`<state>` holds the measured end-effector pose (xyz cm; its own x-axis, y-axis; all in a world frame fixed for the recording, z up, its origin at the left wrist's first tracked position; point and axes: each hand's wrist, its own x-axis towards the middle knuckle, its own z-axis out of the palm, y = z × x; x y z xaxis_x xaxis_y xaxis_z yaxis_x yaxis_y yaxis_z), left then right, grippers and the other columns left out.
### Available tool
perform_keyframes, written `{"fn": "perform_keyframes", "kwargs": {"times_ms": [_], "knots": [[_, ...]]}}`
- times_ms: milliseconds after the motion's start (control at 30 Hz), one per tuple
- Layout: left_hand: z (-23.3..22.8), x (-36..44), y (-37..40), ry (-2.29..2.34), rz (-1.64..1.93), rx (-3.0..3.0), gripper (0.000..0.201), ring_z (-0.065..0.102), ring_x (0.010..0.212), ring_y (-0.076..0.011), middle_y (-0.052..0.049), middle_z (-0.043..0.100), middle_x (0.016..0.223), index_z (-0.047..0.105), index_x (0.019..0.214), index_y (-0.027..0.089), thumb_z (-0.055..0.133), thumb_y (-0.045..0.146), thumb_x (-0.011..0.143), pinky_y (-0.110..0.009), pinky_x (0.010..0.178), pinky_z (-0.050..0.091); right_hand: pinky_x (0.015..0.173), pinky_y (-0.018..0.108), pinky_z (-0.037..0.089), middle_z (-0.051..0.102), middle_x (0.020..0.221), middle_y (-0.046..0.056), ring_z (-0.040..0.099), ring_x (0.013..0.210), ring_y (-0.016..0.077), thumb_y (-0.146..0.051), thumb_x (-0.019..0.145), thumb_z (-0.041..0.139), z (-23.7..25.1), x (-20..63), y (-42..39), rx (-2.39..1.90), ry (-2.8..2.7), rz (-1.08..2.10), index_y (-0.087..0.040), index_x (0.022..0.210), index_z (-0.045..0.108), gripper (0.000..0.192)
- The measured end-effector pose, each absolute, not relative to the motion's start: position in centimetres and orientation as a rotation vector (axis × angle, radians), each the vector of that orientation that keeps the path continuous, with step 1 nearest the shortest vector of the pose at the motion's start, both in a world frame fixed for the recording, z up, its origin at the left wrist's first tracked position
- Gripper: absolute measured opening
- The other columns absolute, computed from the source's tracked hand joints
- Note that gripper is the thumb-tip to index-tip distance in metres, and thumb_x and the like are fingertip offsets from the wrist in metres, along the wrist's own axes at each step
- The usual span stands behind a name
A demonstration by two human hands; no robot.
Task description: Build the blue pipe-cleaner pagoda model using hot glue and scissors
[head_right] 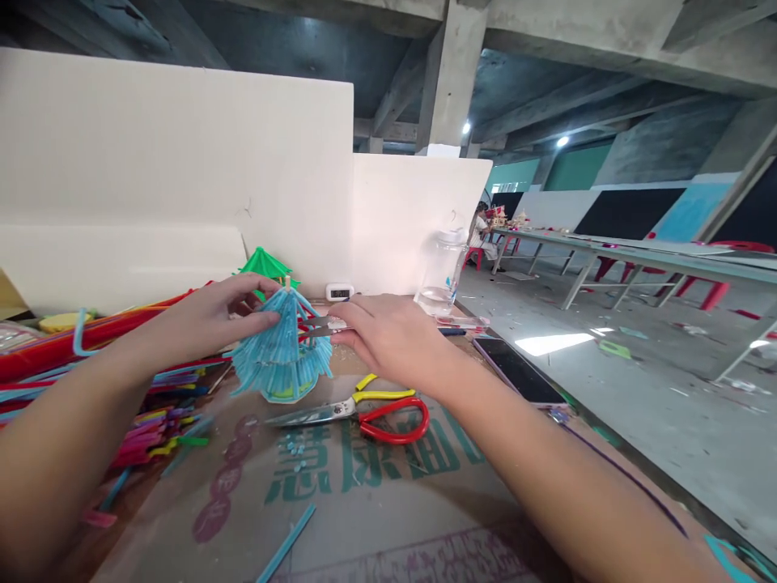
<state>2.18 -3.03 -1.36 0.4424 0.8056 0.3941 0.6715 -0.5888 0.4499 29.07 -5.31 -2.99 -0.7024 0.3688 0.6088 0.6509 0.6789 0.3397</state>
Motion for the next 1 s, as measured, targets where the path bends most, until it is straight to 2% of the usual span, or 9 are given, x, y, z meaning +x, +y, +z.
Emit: {"fn": "perform_keyframes", "kwargs": {"times_ms": [200, 367, 1000], "knots": [[-1.15, 2.87, -3.94, 1.225, 0.865, 2.534, 0.035, 0.058, 0.085, -0.0187, -0.002, 0.063, 0.102, 0.061, 0.112, 0.025, 0.056, 0.049, 0.086, -0.031, 0.072, 0.046, 0.069, 0.033, 0.043, 0.069, 0.084, 0.007, 0.063, 0.079, 0.0200, -0.036, 0.102, 0.042, -3.76, 28.22, -5.11, -0.701, -2.410, -0.940, -0.013, 0.103, 0.064, 0.032], [-1.17, 3.07, -4.05, 1.179, 0.866, 2.597, 0.034, 0.059, 0.091, -0.0196, -0.001, 0.064, 0.107, 0.062, 0.111, 0.026, 0.056, 0.048, 0.087, -0.033, 0.080, 0.046, 0.067, 0.033, 0.041, 0.070, 0.092, 0.007, 0.063, 0.081, 0.0189, -0.037, 0.101, 0.044, -3.58, 28.40, -5.13, -0.709, -2.394, -1.001, -0.014, 0.105, 0.064, 0.031], [-1.10, 3.08, -4.06, 1.164, 0.855, 2.607, 0.034, 0.059, 0.094, -0.0206, -0.002, 0.064, 0.109, 0.062, 0.113, 0.026, 0.054, 0.046, 0.086, -0.034, 0.083, 0.047, 0.066, 0.034, 0.036, 0.068, 0.087, 0.006, 0.059, 0.078, 0.0186, -0.032, 0.101, 0.044, -3.16, 28.46, -5.63, -0.736, -2.428, -1.139, -0.015, 0.104, 0.063, 0.026]]}}
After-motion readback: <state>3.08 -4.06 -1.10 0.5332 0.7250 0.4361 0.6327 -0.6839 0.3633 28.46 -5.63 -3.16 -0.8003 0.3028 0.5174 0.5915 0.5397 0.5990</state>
